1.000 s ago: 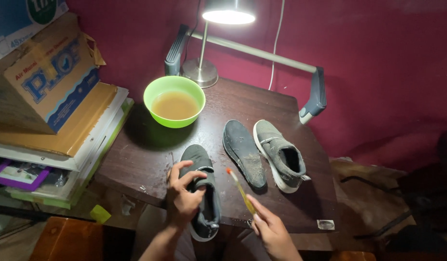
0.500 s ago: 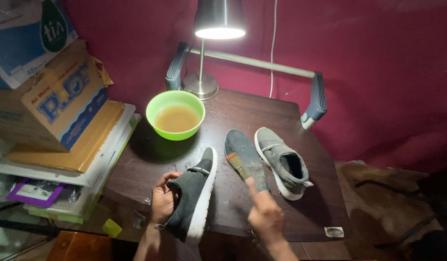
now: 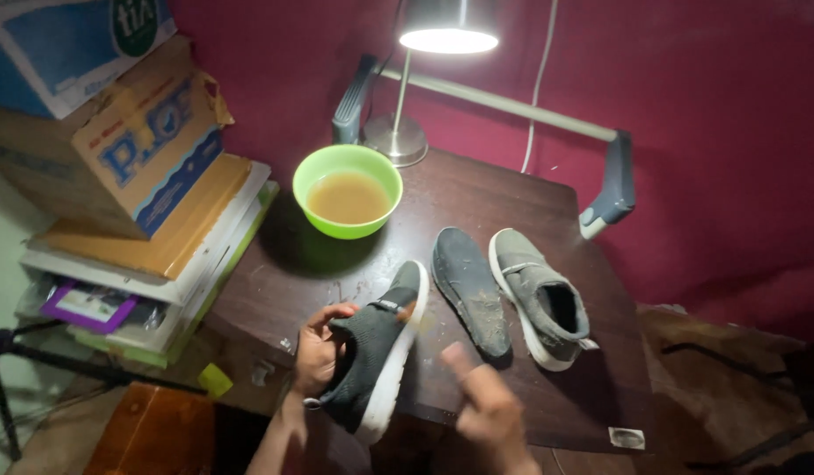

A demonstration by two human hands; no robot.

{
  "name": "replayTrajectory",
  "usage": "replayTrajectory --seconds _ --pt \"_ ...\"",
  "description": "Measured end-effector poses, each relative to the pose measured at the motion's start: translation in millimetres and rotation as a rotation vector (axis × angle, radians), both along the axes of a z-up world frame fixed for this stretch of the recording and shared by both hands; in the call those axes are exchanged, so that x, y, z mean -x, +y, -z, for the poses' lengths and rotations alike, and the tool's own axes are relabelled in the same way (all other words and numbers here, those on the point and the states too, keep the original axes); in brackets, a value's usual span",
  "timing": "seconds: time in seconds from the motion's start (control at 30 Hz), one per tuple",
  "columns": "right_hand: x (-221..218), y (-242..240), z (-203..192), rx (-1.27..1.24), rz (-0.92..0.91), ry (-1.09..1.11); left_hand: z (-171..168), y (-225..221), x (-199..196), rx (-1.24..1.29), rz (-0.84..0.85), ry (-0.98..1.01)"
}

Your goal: Cleaning the upper part of a black sneaker using a brush and cleaning solution at a repair bench.

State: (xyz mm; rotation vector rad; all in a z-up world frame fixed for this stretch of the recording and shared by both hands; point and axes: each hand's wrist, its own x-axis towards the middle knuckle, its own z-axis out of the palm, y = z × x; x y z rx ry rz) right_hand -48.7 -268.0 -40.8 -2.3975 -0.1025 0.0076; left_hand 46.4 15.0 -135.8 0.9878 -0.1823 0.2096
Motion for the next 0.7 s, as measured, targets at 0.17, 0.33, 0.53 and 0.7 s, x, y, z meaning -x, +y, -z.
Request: replayTrajectory --seconds 0.17,0.33,0.53,0.7 --pt "0 0 -31 0.144 0.082 -0.471 -71 -8 31 -0.173 -0.083 -0.087" --pt "-17 2 -53 0.351 0.378 0.014 -100 -15 49 -0.333 -0.196 -0.141" --pt "-17 0 -20 0.413 0.063 -0.04 -108 -16 64 -0.597 -0.313 -0.25" --pt "-12 -1 1 0.523 -0.034 -0.146 -125 -16 75 -0.805 -0.238 -0.241"
